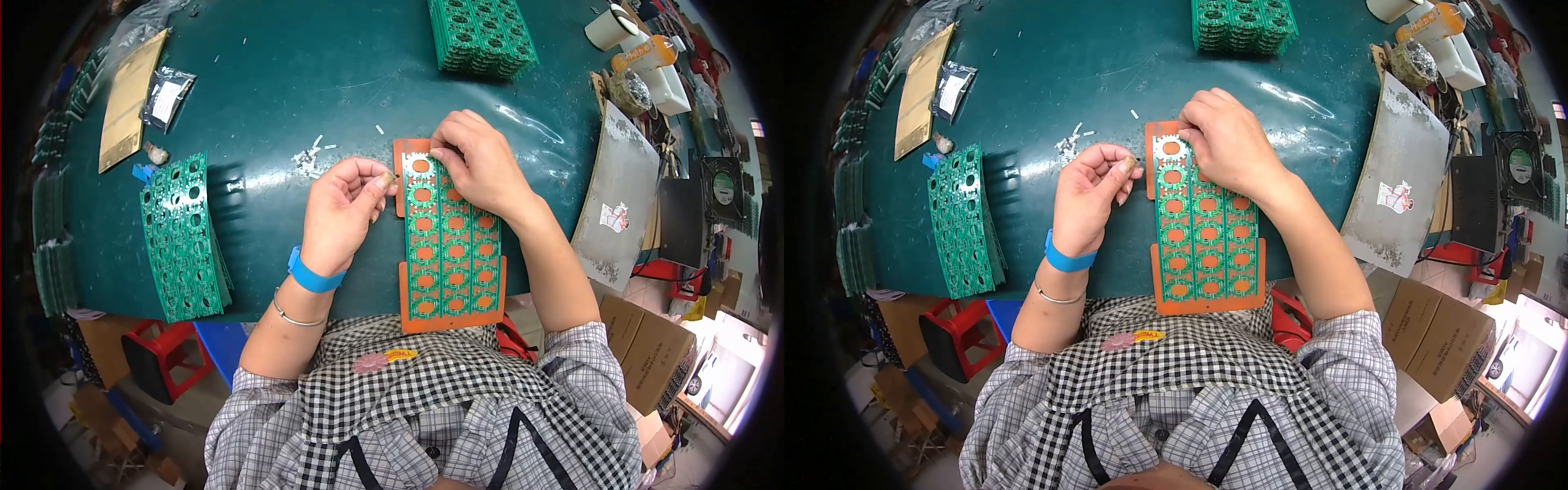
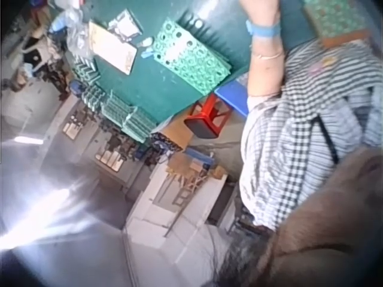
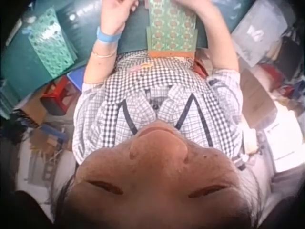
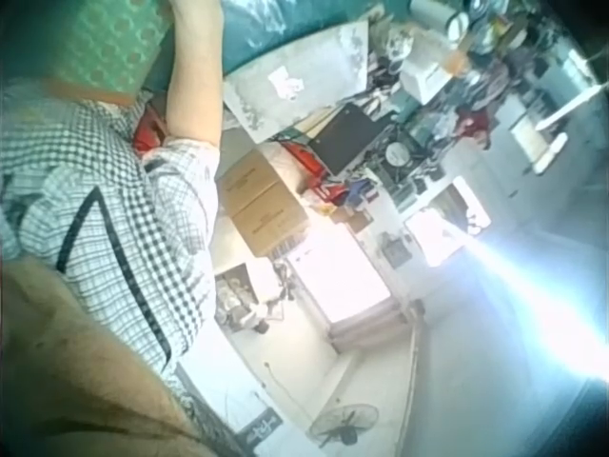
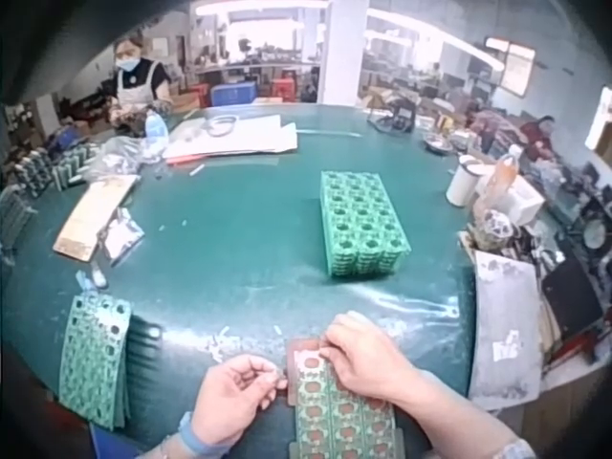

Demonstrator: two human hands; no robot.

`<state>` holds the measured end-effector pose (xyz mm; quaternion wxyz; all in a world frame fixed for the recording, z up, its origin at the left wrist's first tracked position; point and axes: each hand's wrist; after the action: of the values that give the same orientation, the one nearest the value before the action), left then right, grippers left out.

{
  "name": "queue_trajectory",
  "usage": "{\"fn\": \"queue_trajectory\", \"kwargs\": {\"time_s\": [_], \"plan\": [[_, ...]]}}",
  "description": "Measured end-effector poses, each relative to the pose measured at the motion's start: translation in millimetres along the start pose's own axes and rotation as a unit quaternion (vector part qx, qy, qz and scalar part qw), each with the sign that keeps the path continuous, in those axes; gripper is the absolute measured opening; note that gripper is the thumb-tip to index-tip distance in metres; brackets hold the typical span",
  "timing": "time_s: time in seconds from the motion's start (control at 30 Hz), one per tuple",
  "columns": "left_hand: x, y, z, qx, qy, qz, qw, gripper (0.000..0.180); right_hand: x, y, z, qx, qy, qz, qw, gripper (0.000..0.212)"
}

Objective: The person assembles electronic components by inserting small panel pins into a circuit board panel by hand.

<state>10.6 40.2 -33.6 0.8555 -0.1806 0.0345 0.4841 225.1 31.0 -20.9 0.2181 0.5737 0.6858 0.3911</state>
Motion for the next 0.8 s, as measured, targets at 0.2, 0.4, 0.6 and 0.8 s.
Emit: {"fn": "queue_trajectory", "kwargs": {"time_s": [0.2,0.4,0.6,0.8], "plan": [[0.4,-1.7,-1.1,-0.002,-0.001,0.000,1.000,0.009,-0.1,0.8,0.9,-0.002,0.011,0.002,1.000,0.005],[-0.7,-2.1,0.0,0.002,0.014,-0.005,1.000,0.007,-1.2,-3.6,1.1,-0.031,0.009,0.008,0.999,0.007],[-0.1,-2.3,-2.2,0.007,0.001,-0.018,1.000,0.007,1.4,-8.5,-7.1,-0.100,0.027,0.025,0.994,0.012],[0.5,-4.0,-0.1,-0.001,0.017,-0.011,1.000,0.007,-0.7,-9.3,-9.2,-0.153,0.066,0.017,0.986,0.010]]}}
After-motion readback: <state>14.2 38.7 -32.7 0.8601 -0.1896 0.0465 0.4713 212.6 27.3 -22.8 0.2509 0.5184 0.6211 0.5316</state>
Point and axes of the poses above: each hand's wrist, its own x-axis towards the middle knuckle, its own y-axis out of the back of the hand, z = x × y, and after that the axes turned 7 degrees about -z, right-handed
